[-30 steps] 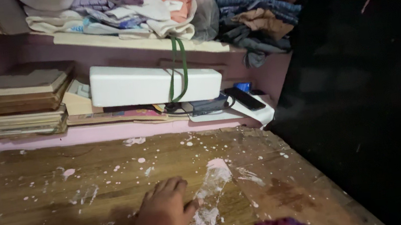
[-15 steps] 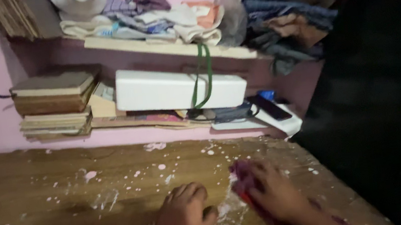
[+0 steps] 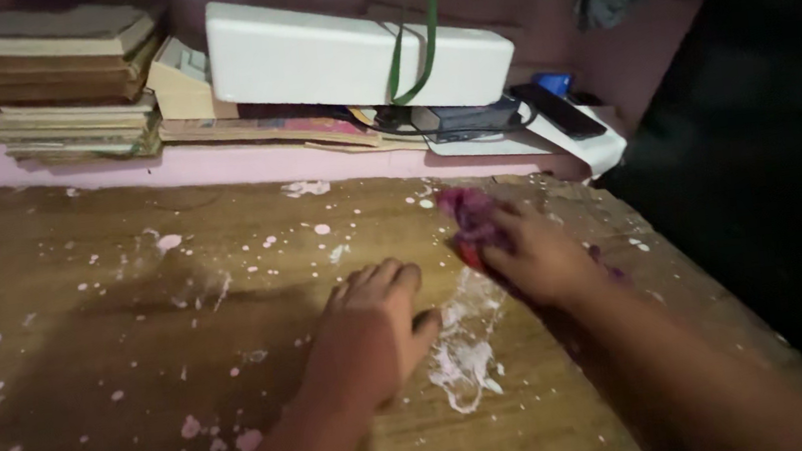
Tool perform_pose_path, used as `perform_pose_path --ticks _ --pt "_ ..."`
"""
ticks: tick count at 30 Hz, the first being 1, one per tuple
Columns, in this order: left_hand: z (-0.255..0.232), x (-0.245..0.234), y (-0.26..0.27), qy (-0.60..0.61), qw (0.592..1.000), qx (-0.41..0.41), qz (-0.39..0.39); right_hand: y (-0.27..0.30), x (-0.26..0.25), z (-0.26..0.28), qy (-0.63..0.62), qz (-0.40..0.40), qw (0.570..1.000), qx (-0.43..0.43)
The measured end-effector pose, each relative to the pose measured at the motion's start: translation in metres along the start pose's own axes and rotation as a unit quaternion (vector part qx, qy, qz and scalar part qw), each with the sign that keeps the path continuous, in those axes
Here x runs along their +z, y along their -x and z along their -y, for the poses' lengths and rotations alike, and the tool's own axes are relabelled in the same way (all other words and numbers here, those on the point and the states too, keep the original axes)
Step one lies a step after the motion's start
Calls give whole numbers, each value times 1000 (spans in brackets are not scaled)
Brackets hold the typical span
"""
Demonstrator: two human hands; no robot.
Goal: The person wipes the surface of a wooden table using a cloth, moving it across different areas to clean off white and brown residue.
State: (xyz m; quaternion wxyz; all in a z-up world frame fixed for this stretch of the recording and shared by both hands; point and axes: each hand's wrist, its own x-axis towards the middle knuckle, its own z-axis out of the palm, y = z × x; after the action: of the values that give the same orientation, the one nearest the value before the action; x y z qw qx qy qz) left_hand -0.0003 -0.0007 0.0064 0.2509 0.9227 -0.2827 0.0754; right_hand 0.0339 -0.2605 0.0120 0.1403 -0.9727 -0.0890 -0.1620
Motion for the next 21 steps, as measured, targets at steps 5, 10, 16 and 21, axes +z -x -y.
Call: perform_pose_path --ticks 5,10,16,21 --pt "-9 -15 5 -7 993 -60 102 121 -57 32 155 163 967 122" --pt "-3 -14 20 3 999 -14 35 243 -54 -13 100 97 982 131" --pt "4 -12 36 -41 998 19 37 293 -18 -32 145 -87 985 -32" --pt "47 -38 67 -117 986 -33 113 267 -45 78 25 45 999 -5"
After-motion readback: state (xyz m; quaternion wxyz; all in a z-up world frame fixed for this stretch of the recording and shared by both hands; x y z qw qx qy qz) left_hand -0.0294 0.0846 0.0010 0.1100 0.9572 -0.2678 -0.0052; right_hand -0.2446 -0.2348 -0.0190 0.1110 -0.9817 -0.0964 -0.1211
